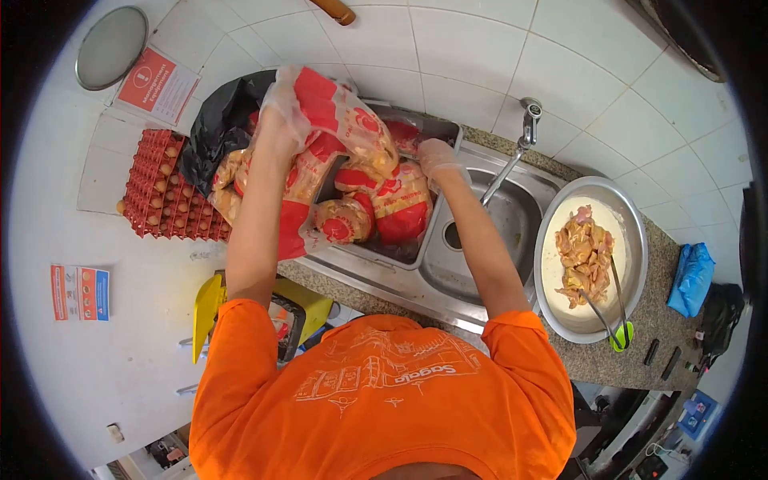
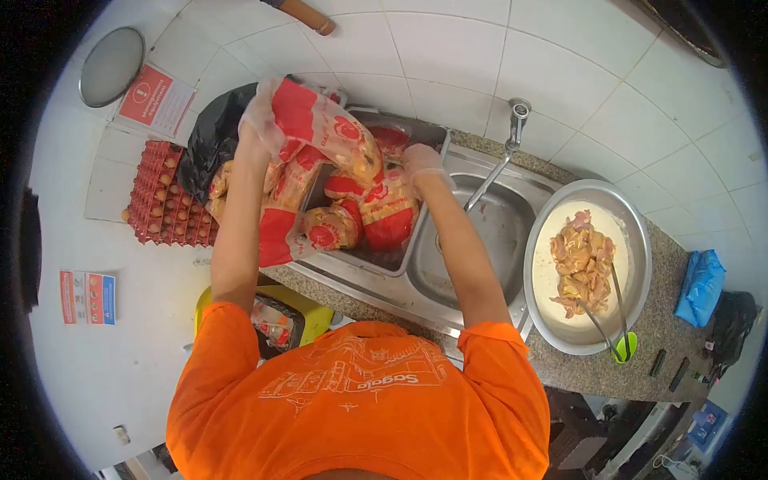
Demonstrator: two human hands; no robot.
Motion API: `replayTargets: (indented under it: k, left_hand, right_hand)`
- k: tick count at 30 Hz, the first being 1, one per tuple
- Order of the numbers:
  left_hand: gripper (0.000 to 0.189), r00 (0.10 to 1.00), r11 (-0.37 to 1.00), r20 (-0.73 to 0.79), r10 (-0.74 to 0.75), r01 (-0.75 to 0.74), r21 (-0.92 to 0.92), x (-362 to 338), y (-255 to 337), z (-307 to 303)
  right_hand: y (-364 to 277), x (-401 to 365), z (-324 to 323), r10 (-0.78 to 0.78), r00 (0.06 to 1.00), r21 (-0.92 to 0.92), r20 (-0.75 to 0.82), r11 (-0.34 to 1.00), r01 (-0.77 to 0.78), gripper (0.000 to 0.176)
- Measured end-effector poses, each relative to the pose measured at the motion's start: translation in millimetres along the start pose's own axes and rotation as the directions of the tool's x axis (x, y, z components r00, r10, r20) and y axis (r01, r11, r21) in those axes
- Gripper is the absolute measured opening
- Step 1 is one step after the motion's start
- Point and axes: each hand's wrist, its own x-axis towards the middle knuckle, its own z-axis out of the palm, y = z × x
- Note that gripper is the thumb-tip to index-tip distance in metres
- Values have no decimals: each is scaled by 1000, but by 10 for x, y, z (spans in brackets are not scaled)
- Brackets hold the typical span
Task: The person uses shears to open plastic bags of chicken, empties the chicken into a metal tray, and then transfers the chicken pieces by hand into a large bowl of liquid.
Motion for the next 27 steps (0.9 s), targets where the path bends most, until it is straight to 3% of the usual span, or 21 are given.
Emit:
replayTargets:
  k: [4,6,8,9,10,11,12,14,15,17,18,19,20,21,22,23,24,25,26,27]
  left_hand:
    - [39,998,997,21,-62,63,-42,-9,-437,-530]
    - [39,991,996,-133,-14,2,-91,-85,-579,-729]
    - [46,988,999,-155,13,-21,-48,-86,-566,-978]
    - [51,987,990,-79,-139,135,-50,119,-500,-1372]
    - [60,958,957,-4,-288,287,-40,-47,-281,-1257]
    - [87,990,895,-133,50,15,446,-329,-683,-921]
    - [87,989,895,-139,54,14,445,-466,-654,-838]
    - [92,998,873,22,65,-67,483,-588,-607,-794]
    - [93,997,882,73,5,-39,469,-438,-670,-959]
    - [89,996,856,58,63,-84,510,-490,-616,-817]
    - [85,992,825,45,114,-120,552,-520,-571,-724]
    - [85,992,827,46,116,-123,549,-510,-497,-644]
    - [70,989,778,69,133,-148,610,-467,-410,-550]
    - [59,985,724,92,145,-169,669,-427,-340,-471]
    - [59,986,726,93,140,-166,667,-386,-292,-398]
    - [57,956,672,222,190,-291,681,-336,-251,-319]
    - [55,907,608,353,229,-417,676,-304,-240,-245]
    - [55,905,608,363,222,-419,674,-292,-262,-172]
    - [52,888,642,407,215,-443,626,-275,-289,-89]
    - [48,869,674,447,210,-460,578,-265,-313,-14]
  right_hand:
    - [22,98,47,-23,997,-99,77,995,30,21]
    - [70,146,95,-32,990,-122,136,991,49,22]
    - [47,163,102,-15,982,-98,186,995,34,23]
    - [31,181,87,-21,983,-96,183,995,39,23]
    - [30,189,69,-27,983,-146,181,988,54,26]
    - [20,189,62,-33,983,-195,182,978,69,28]
    - [-4,174,23,-39,982,-196,182,978,75,28]
    - [-65,109,-174,-23,958,-247,287,964,98,30]
    - [-137,-1,-371,-27,958,-251,285,963,101,30]
    - [-279,-230,-760,41,905,-88,423,996,-4,29]
    - [-189,-200,-731,42,907,-91,420,996,-4,29]
    - [-35,-172,-685,11,886,48,464,998,-37,25]
    - [92,-124,-627,-26,864,182,503,980,-76,23]
    - [72,-251,-713,-24,863,178,504,981,-77,23]
    - [2,-551,-860,-124,904,571,408,808,-147,25]
    - [-60,-834,-906,-167,947,861,275,481,-165,26]
    - [-136,-1050,-800,-158,949,862,274,477,-170,26]
    - [-257,-1245,-647,-101,988,986,116,134,-102,39]
    - [-350,-1376,-482,12,1000,976,-21,-216,23,53]
    - [-358,-1358,-58,-100,995,819,-13,-571,-47,56]
